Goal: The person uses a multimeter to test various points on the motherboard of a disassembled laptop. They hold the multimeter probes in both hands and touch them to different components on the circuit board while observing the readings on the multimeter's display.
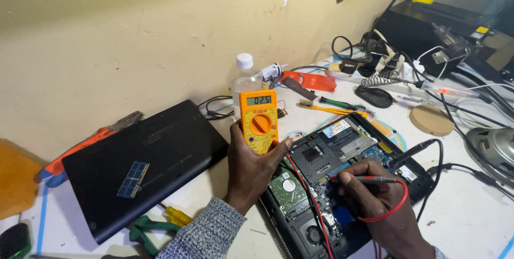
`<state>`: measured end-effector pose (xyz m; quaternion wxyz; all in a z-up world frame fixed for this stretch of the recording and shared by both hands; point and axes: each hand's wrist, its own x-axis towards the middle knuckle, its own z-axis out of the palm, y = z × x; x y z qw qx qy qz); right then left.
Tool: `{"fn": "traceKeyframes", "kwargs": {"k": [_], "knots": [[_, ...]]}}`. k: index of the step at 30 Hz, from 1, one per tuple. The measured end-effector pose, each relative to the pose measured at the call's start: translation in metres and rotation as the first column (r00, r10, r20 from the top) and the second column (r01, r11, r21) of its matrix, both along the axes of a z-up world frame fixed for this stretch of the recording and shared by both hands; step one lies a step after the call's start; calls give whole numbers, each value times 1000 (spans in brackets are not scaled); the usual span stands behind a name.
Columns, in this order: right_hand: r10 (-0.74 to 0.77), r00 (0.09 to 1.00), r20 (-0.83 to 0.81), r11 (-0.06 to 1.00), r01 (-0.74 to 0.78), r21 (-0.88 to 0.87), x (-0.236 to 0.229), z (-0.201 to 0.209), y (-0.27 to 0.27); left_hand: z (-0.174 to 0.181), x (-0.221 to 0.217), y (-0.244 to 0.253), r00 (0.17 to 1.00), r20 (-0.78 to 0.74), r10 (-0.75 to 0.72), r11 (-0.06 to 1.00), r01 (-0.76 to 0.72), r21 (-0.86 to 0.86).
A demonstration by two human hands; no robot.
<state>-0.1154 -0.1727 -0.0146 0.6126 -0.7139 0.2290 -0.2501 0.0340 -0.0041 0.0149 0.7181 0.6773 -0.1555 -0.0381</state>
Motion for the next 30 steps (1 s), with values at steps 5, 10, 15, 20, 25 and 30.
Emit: {"fn": "traceKeyframes", "kwargs": {"k": [5,10,15,20,25,30], "knots": [[1,1000,-24,1000,0,26,0,3,2,-1,1,0,1000,7,-2,1000,2,-17],[-22,998,-64,998,26,58,0,6,5,-4,2,0,999,40,5,1000,-5,-2],[3,999,-47,999,-5,-36,-1,4,1,-4,2,0,999,32,-1,1000,1,-1],[-3,1000,-1,995,3,-101,0,0,0,-2,2,1,1000,21,-3,1000,3,16],[-25,998,-60,991,17,-129,-1,4,2,-1,1,1,999,25,20,999,-21,35],[0,1000,3,995,1,-102,0,-1,2,0,1,2,1000,21,3,1000,-4,23]]}}
